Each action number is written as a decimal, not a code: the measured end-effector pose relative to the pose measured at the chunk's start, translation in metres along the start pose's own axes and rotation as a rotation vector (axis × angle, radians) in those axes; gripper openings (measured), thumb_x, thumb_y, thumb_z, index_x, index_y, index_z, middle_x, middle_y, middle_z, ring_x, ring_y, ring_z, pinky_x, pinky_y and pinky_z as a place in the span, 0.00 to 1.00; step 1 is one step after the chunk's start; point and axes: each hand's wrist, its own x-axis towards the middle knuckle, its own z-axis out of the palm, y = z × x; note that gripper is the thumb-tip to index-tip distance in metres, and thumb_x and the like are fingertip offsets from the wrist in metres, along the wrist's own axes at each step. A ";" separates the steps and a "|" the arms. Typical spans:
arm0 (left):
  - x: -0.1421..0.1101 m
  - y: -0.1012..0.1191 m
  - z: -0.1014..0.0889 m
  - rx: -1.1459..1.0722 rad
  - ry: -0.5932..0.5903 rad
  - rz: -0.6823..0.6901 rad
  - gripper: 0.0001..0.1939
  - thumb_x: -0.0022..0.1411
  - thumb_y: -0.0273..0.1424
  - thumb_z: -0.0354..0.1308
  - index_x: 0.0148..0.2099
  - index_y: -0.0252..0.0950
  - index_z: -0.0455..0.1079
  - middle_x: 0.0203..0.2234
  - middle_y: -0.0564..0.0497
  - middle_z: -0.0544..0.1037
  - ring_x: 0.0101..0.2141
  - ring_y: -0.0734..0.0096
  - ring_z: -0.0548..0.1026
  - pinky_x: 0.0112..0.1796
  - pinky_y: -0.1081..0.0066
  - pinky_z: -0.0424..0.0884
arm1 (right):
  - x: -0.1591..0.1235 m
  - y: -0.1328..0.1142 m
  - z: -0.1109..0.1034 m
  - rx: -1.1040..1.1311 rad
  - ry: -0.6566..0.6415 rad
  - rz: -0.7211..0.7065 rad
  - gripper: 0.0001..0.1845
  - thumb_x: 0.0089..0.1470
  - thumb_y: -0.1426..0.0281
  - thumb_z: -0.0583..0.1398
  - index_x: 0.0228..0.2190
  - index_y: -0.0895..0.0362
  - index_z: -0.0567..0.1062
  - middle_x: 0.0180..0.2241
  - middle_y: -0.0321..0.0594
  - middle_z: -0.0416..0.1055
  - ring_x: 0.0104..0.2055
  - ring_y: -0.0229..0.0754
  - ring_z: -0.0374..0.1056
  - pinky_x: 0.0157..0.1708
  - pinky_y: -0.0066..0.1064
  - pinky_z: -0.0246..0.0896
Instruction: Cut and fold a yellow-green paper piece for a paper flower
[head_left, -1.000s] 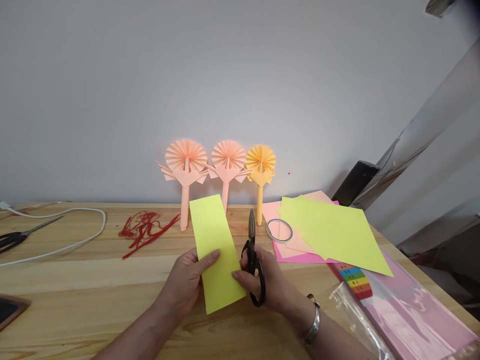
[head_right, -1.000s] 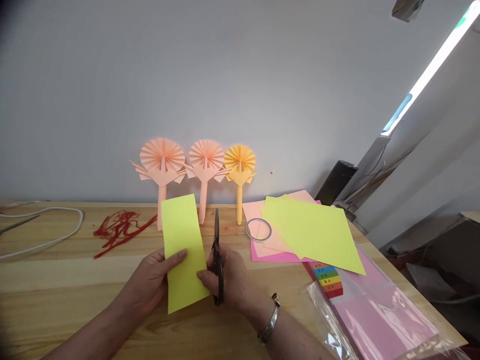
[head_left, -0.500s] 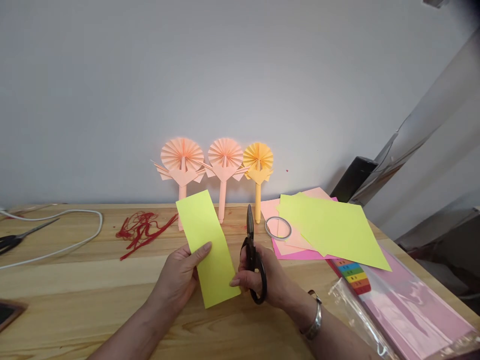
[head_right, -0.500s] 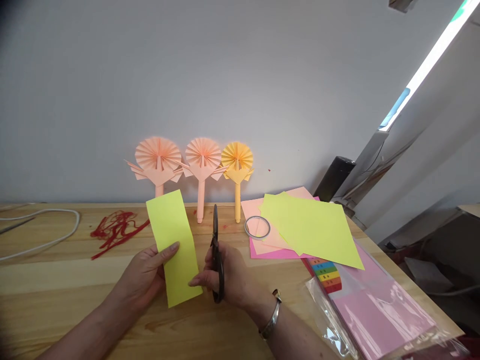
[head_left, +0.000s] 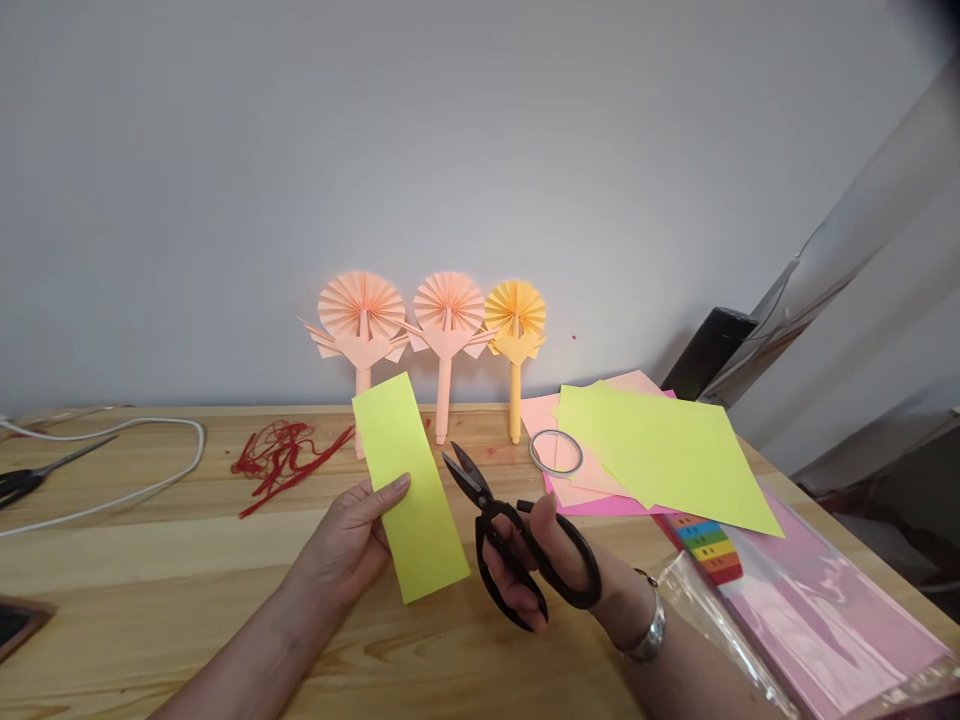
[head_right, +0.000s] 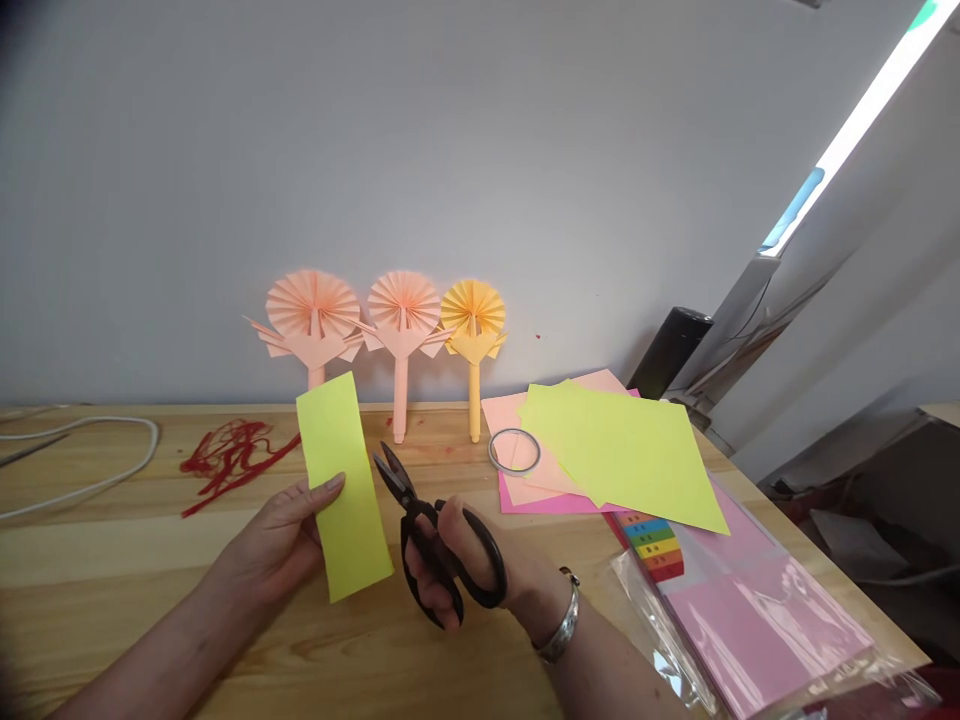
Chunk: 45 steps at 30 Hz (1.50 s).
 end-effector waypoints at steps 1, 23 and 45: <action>0.000 0.001 -0.001 -0.001 -0.005 -0.007 0.07 0.50 0.27 0.65 0.33 0.28 0.76 0.26 0.42 0.82 0.25 0.64 0.78 0.29 0.68 0.75 | 0.001 0.003 -0.002 0.006 -0.018 0.002 0.43 0.41 0.32 0.38 0.22 0.60 0.64 0.12 0.32 0.58 0.11 0.31 0.55 0.10 0.22 0.49; -0.005 0.004 0.004 0.019 -0.042 -0.012 0.08 0.49 0.25 0.65 0.34 0.28 0.77 0.26 0.42 0.82 0.25 0.64 0.78 0.28 0.69 0.75 | -0.002 -0.004 -0.003 -0.084 -0.037 0.047 0.39 0.47 0.36 0.42 0.23 0.61 0.64 0.13 0.32 0.58 0.13 0.30 0.57 0.13 0.22 0.50; -0.004 0.005 0.004 0.043 -0.028 0.003 0.09 0.49 0.27 0.65 0.34 0.27 0.77 0.27 0.41 0.82 0.26 0.63 0.78 0.30 0.67 0.75 | -0.005 -0.001 -0.005 -0.096 -0.037 0.053 0.36 0.52 0.40 0.41 0.28 0.61 0.65 0.15 0.32 0.59 0.14 0.31 0.57 0.14 0.22 0.52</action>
